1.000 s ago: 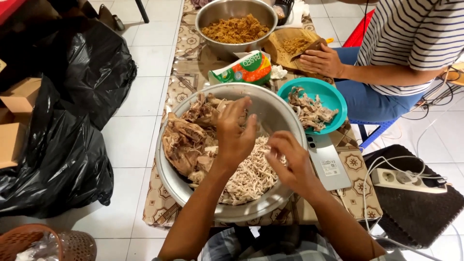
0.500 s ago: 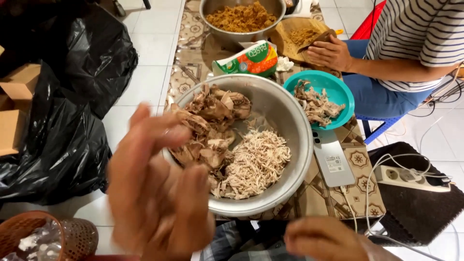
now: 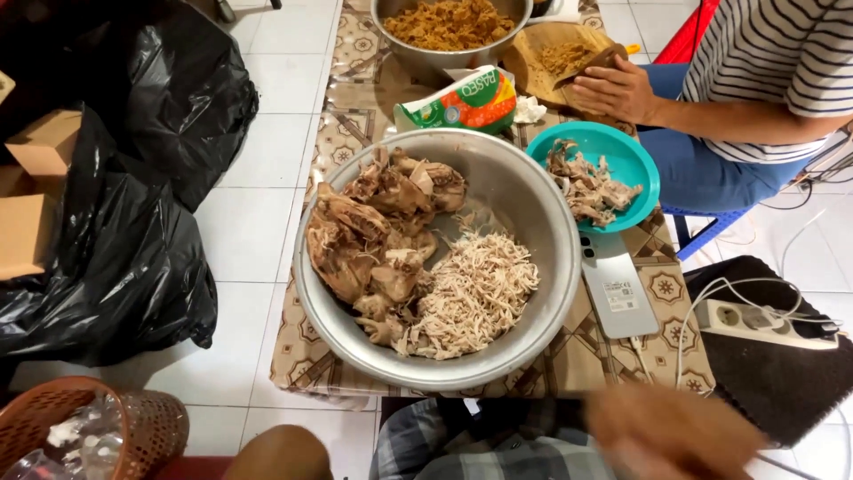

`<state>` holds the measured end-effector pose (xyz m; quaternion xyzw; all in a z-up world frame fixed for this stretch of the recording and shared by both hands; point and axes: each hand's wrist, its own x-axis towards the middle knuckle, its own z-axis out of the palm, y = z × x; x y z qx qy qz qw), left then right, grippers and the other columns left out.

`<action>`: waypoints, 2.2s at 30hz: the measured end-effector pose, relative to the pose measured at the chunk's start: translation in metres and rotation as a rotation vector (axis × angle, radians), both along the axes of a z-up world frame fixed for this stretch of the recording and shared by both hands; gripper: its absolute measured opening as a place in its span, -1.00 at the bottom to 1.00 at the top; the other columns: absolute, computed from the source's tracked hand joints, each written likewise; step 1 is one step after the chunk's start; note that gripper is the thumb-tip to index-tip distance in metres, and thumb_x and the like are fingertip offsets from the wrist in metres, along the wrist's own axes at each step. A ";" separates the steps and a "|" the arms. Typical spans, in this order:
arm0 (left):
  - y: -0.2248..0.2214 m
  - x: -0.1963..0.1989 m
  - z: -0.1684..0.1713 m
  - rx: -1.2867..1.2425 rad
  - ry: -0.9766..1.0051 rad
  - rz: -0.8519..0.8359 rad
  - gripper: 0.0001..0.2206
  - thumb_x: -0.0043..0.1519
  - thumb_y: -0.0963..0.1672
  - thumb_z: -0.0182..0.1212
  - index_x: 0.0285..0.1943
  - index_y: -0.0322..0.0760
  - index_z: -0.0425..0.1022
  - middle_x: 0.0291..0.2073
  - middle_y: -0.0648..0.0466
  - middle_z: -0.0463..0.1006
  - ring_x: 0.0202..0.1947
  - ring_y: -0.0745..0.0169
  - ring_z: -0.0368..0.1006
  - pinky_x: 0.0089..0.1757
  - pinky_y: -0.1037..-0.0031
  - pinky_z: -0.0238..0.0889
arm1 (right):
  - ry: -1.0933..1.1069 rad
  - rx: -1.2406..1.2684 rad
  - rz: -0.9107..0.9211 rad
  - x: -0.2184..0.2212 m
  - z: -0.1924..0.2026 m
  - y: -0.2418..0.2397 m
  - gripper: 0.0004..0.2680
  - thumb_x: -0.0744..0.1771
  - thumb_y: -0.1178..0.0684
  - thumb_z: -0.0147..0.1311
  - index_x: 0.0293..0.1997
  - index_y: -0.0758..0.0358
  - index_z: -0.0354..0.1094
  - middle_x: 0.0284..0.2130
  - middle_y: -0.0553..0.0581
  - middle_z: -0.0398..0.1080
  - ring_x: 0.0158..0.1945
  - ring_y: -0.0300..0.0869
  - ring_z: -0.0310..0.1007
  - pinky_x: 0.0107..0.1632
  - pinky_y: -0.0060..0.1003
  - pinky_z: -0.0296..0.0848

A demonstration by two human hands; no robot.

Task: Shredding cooked chicken meat by hand into a large metal bowl.

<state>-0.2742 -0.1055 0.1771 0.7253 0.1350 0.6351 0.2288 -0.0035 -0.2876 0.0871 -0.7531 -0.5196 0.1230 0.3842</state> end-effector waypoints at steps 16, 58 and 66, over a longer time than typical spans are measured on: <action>0.108 0.256 -0.151 -0.337 0.855 -0.256 -0.72 0.18 -0.10 0.16 -0.04 -0.37 0.60 -0.29 -0.20 0.65 -0.14 -0.33 0.59 -0.06 -0.06 0.41 | -0.096 0.141 -0.120 0.115 -0.064 0.168 -0.83 0.27 0.02 0.15 -0.32 0.35 0.48 -0.47 0.33 0.45 -0.28 0.19 0.53 -0.22 0.06 0.44; 0.140 0.252 -0.164 -0.368 1.255 -0.464 -0.59 0.08 -0.06 0.21 0.11 -0.28 0.58 -0.05 -0.30 0.62 0.11 -0.34 0.49 0.10 -0.06 0.36 | -0.038 0.009 -0.124 0.127 -0.094 0.188 -0.83 0.26 -0.02 0.09 -0.34 0.23 0.55 -0.50 0.27 0.52 -0.29 0.15 0.55 -0.20 0.03 0.40; 0.162 0.279 -0.219 -0.440 1.051 -0.253 -0.78 0.07 -0.07 0.12 -0.31 -0.22 0.64 -0.37 -0.17 0.64 -0.13 -0.26 0.59 -0.09 0.00 0.43 | -0.207 -0.651 0.413 0.072 -0.107 0.196 -0.76 0.22 0.00 0.12 -0.13 0.19 0.59 -0.23 0.30 0.60 -0.04 0.32 0.55 0.02 0.21 0.48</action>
